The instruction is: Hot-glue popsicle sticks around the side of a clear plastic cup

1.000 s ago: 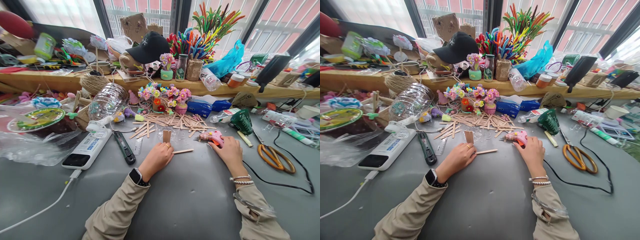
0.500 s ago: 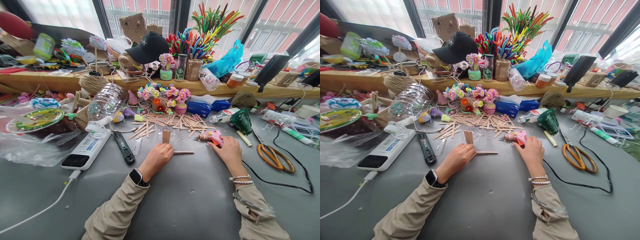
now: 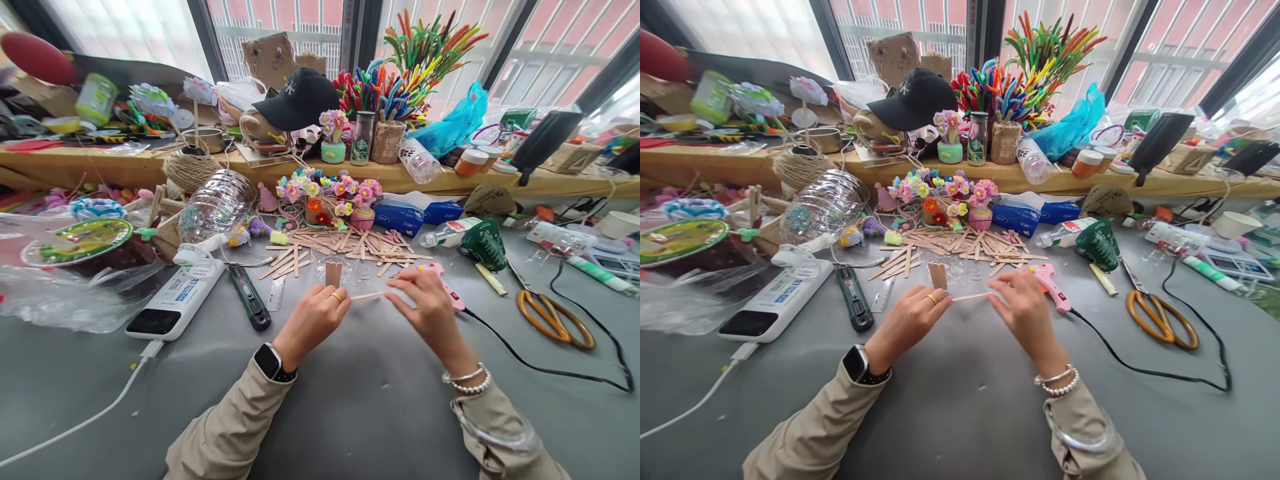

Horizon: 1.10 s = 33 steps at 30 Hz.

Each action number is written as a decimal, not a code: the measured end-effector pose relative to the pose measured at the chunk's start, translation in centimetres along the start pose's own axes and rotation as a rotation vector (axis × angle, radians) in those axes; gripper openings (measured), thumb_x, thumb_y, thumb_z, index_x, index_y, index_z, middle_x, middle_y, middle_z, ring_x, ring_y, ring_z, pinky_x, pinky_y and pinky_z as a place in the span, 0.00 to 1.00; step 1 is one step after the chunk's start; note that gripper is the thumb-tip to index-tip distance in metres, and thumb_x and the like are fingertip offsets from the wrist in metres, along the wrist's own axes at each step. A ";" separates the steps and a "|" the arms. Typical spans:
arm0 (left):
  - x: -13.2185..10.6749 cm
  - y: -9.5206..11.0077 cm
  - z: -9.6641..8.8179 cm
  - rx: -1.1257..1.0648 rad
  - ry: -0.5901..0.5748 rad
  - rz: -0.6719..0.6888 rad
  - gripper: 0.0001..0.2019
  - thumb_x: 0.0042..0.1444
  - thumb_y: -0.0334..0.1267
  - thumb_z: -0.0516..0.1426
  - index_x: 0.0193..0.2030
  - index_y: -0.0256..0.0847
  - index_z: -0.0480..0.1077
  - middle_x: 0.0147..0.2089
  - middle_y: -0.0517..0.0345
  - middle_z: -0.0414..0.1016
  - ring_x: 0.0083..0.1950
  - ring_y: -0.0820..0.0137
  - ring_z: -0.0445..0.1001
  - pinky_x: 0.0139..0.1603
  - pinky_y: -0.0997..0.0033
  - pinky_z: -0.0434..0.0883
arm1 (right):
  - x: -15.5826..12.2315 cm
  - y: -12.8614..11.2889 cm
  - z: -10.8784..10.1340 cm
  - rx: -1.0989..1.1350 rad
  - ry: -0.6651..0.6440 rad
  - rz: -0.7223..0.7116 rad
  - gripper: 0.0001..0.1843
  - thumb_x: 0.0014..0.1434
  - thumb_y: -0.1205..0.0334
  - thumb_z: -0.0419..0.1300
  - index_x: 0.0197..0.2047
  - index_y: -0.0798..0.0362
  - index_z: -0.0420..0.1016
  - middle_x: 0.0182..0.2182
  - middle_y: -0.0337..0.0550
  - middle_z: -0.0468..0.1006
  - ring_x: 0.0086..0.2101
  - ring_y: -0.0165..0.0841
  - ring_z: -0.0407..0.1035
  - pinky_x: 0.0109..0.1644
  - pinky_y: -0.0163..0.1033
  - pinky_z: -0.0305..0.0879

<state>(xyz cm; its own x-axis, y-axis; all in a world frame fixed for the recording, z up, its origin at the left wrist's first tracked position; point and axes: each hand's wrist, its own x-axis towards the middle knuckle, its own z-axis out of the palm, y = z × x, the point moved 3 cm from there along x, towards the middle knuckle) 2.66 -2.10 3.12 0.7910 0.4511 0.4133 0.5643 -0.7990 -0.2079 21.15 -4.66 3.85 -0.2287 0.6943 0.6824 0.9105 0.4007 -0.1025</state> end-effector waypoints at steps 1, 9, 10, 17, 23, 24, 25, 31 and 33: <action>0.0 0.1 -0.1 0.007 0.004 0.003 0.12 0.59 0.26 0.42 0.32 0.37 0.64 0.29 0.57 0.67 0.29 0.72 0.64 0.30 0.69 0.58 | 0.3 -1.3 0.1 0.006 0.003 -0.073 0.08 0.53 0.62 0.56 0.37 0.50 0.72 0.33 0.42 0.73 0.35 0.33 0.63 0.41 0.39 0.59; 0.5 1.0 -0.9 0.088 0.076 0.053 0.11 0.58 0.25 0.44 0.30 0.36 0.64 0.27 0.59 0.66 0.27 0.72 0.63 0.28 0.68 0.56 | 1.5 -5.2 1.1 -0.117 0.009 -0.251 0.05 0.54 0.66 0.55 0.32 0.53 0.72 0.32 0.41 0.73 0.34 0.32 0.61 0.37 0.39 0.54; 0.6 1.1 -1.0 0.088 0.082 0.056 0.11 0.58 0.24 0.44 0.30 0.36 0.64 0.27 0.59 0.66 0.27 0.72 0.63 0.28 0.68 0.56 | 1.5 -5.2 1.1 -0.122 0.009 -0.253 0.04 0.54 0.67 0.55 0.31 0.53 0.71 0.32 0.41 0.73 0.34 0.32 0.61 0.37 0.39 0.54; 0.7 1.4 -1.3 0.107 0.087 0.066 0.10 0.58 0.25 0.44 0.31 0.36 0.64 0.27 0.59 0.66 0.27 0.73 0.63 0.29 0.68 0.57 | 1.4 -5.1 1.4 -0.151 0.007 -0.246 0.05 0.54 0.69 0.55 0.29 0.54 0.70 0.33 0.42 0.73 0.35 0.32 0.60 0.38 0.39 0.53; 0.7 1.1 -1.2 0.068 0.147 0.036 0.09 0.58 0.27 0.46 0.33 0.36 0.66 0.26 0.59 0.67 0.27 0.72 0.64 0.29 0.69 0.59 | 1.2 -5.0 1.3 -0.137 0.055 -0.172 0.05 0.52 0.69 0.56 0.27 0.53 0.71 0.30 0.41 0.71 0.34 0.31 0.59 0.37 0.39 0.52; 0.8 1.1 -1.5 0.028 0.176 0.011 0.08 0.58 0.28 0.46 0.35 0.36 0.66 0.27 0.59 0.68 0.28 0.72 0.65 0.29 0.69 0.60 | 1.2 -4.8 1.1 -0.122 0.074 -0.140 0.05 0.52 0.68 0.57 0.27 0.52 0.71 0.29 0.41 0.71 0.33 0.31 0.59 0.37 0.39 0.52; 0.7 1.1 -1.9 -0.032 0.214 -0.021 0.07 0.58 0.30 0.47 0.37 0.36 0.66 0.28 0.58 0.69 0.29 0.72 0.66 0.30 0.70 0.61 | 1.2 -4.5 0.9 -0.101 0.096 -0.103 0.04 0.52 0.67 0.57 0.28 0.51 0.72 0.29 0.41 0.69 0.33 0.32 0.59 0.36 0.39 0.52; 0.1 2.7 -7.1 -0.926 0.302 -0.171 0.06 0.54 0.34 0.52 0.37 0.42 0.69 0.29 0.56 0.71 0.31 0.72 0.69 0.33 0.70 0.66 | 1.0 -2.8 0.1 0.062 0.192 0.070 0.03 0.50 0.64 0.59 0.31 0.49 0.74 0.28 0.41 0.61 0.30 0.30 0.56 0.35 0.38 0.56; -0.3 4.2 -8.7 -1.429 0.043 -0.112 0.09 0.55 0.41 0.50 0.38 0.45 0.70 0.29 0.55 0.73 0.31 0.69 0.71 0.31 0.68 0.68 | 0.9 -2.6 0.1 0.083 0.210 0.079 0.04 0.49 0.64 0.60 0.31 0.49 0.74 0.28 0.40 0.60 0.30 0.30 0.56 0.35 0.38 0.57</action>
<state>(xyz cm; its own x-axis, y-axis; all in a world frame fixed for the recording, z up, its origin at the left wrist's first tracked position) 2.73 -9.07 9.82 0.7366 0.5461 0.3990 -0.1158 -0.4794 0.8699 18.57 -4.99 4.65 -0.0738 0.5895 0.8044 0.8894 0.4038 -0.2143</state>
